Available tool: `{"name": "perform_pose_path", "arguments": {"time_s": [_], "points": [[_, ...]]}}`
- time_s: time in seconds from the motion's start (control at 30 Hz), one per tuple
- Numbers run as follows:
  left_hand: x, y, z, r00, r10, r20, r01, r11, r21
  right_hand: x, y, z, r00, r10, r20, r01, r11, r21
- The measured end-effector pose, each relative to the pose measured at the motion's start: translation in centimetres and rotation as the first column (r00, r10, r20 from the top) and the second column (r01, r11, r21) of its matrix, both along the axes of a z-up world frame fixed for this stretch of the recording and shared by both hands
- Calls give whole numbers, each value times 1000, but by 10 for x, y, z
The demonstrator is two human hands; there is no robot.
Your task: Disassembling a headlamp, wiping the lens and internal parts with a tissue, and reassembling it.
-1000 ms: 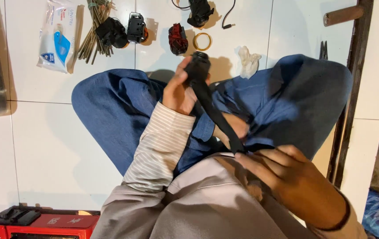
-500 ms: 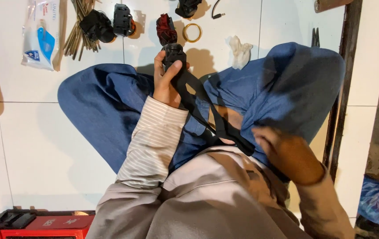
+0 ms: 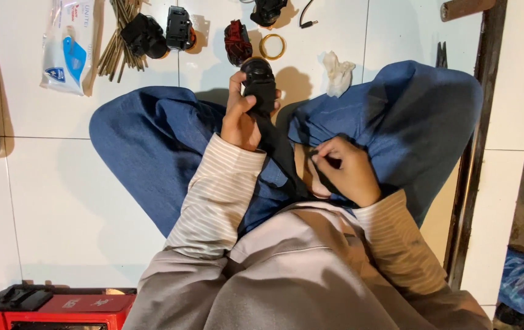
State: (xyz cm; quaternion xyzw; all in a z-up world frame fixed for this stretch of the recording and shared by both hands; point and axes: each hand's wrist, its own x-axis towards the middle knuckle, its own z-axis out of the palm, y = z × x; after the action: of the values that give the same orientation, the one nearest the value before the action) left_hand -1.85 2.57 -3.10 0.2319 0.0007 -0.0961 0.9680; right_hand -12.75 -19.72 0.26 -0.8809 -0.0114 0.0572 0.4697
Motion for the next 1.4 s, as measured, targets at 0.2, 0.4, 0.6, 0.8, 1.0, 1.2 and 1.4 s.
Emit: {"name": "perform_pose_path", "arguments": {"time_s": [0.2, 0.4, 0.6, 0.8, 1.0, 1.2, 1.4], "points": [[-38, -15, 22, 973, -93, -213, 109, 992, 62, 5, -7, 53, 978, -209, 10, 176, 846, 503], [-80, -28, 83, 936, -176, -304, 176, 984, -28, 30, -7, 91, 966, -179, 189, 55, 851, 521], [-96, -30, 103, 930, -163, -329, 146, 986, -75, 45, 12, 103, 974, -161, 161, 56, 855, 516], [-99, -33, 105, 937, -148, -316, 143, 989, -40, 46, 4, 94, 980, -164, 109, 87, 857, 508], [-99, -38, 112, 936, -116, -333, 141, 989, 51, 40, 4, 86, 975, -185, 122, 94, 843, 529], [-96, -39, 121, 935, -88, -343, 139, 982, 127, 46, -6, 82, 991, -25, 128, -45, 854, 519], [-98, -43, 110, 920, -87, -382, 158, 975, 158, 50, 0, 113, 991, 100, 87, -130, 861, 492]]}}
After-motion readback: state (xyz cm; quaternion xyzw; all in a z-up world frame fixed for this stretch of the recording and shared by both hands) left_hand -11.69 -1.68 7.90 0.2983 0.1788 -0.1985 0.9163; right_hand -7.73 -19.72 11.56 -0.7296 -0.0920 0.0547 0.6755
